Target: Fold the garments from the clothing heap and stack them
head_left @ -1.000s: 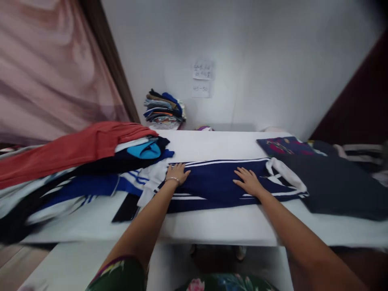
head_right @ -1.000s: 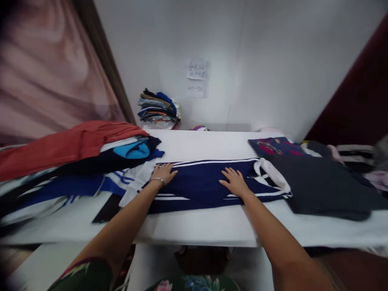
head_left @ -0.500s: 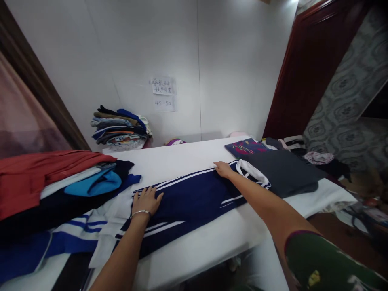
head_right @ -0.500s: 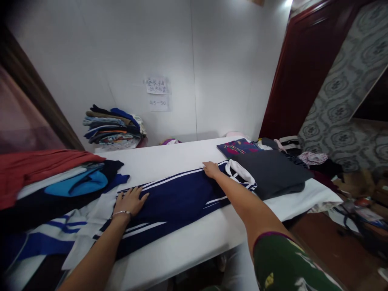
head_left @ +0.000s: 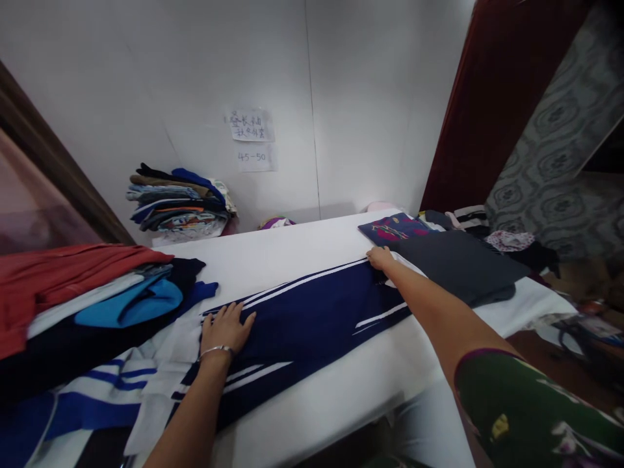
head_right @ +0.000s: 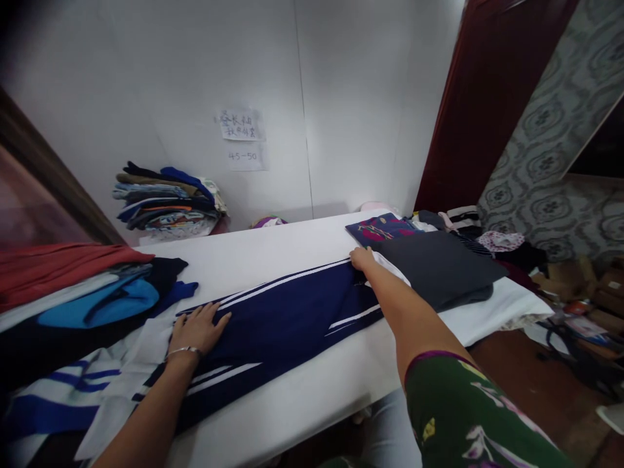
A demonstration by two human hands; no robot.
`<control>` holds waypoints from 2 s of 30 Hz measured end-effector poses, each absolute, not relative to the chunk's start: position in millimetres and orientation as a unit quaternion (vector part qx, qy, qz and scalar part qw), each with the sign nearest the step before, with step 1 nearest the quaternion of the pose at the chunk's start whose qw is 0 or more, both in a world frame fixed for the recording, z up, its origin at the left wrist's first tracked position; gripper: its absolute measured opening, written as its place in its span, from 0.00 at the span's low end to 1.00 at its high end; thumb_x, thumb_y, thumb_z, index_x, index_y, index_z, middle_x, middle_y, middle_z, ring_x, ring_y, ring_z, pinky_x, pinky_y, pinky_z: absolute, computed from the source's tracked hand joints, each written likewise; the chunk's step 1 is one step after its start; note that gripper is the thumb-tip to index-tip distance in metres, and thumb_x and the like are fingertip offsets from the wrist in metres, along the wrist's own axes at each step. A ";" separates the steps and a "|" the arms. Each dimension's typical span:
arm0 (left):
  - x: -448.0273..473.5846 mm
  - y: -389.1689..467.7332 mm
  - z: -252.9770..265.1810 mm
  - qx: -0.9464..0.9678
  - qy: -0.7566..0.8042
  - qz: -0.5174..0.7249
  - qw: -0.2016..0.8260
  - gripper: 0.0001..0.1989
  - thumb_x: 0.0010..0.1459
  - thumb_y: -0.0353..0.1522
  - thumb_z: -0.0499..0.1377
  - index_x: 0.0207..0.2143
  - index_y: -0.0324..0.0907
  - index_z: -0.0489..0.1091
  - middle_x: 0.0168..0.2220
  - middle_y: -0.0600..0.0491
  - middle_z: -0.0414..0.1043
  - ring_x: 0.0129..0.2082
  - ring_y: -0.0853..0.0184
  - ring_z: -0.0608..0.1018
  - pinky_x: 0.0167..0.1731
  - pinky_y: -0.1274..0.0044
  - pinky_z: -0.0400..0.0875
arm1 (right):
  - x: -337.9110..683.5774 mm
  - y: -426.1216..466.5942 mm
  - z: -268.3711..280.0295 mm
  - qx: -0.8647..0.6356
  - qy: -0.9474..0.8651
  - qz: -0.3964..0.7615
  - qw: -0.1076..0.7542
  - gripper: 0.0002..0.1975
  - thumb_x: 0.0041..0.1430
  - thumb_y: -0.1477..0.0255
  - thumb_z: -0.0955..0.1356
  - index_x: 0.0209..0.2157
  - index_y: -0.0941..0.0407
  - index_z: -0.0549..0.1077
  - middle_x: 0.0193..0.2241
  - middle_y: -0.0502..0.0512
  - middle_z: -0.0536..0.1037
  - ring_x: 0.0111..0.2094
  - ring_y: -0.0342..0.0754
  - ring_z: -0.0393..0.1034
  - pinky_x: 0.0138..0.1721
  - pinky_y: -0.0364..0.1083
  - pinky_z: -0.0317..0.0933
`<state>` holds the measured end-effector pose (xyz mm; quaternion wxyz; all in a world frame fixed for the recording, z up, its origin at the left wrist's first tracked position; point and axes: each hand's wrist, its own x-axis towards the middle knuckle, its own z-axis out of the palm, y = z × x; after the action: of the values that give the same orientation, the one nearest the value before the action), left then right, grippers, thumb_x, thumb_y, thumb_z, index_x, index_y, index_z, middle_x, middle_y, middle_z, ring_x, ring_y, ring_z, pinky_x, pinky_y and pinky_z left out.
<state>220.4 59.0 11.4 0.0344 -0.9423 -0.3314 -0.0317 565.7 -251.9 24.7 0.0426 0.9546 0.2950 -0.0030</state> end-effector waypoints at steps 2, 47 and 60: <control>220.7 59.4 11.5 -0.942 -0.334 -0.028 0.035 0.30 0.60 0.46 0.44 0.60 0.41 0.61 0.63 0.47 0.58 0.63 0.57 0.58 0.61 0.61 0.46 | 572.2 -258.9 25.7 0.957 0.286 -0.002 0.046 0.16 0.65 0.66 0.60 0.46 0.58 0.73 0.48 0.62 0.73 0.51 0.55 0.64 0.54 0.59 0.49; 223.9 58.7 11.1 -0.946 -0.321 -0.041 0.025 0.31 0.60 0.46 0.43 0.59 0.40 0.62 0.62 0.46 0.59 0.62 0.56 0.59 0.60 0.61 0.46 | 456.5 -255.8 0.4 0.909 0.394 -0.080 -0.111 0.30 0.66 0.54 0.54 0.63 0.54 0.58 0.65 0.60 0.52 0.66 0.56 0.39 0.62 0.62 0.38; 223.1 54.1 15.6 -0.948 -0.313 -0.052 0.027 0.31 0.60 0.46 0.43 0.58 0.38 0.64 0.61 0.45 0.61 0.61 0.55 0.61 0.59 0.61 0.49 | 440.8 -355.2 -11.9 0.911 0.301 0.106 -0.262 0.23 0.63 0.66 0.58 0.57 0.59 0.67 0.58 0.61 0.66 0.59 0.52 0.59 0.59 0.52 0.53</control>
<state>223.1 54.1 15.6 0.0271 -0.9479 -0.3131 -0.0517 440.8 -355.2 -11.9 -0.2616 0.9108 0.3012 0.1064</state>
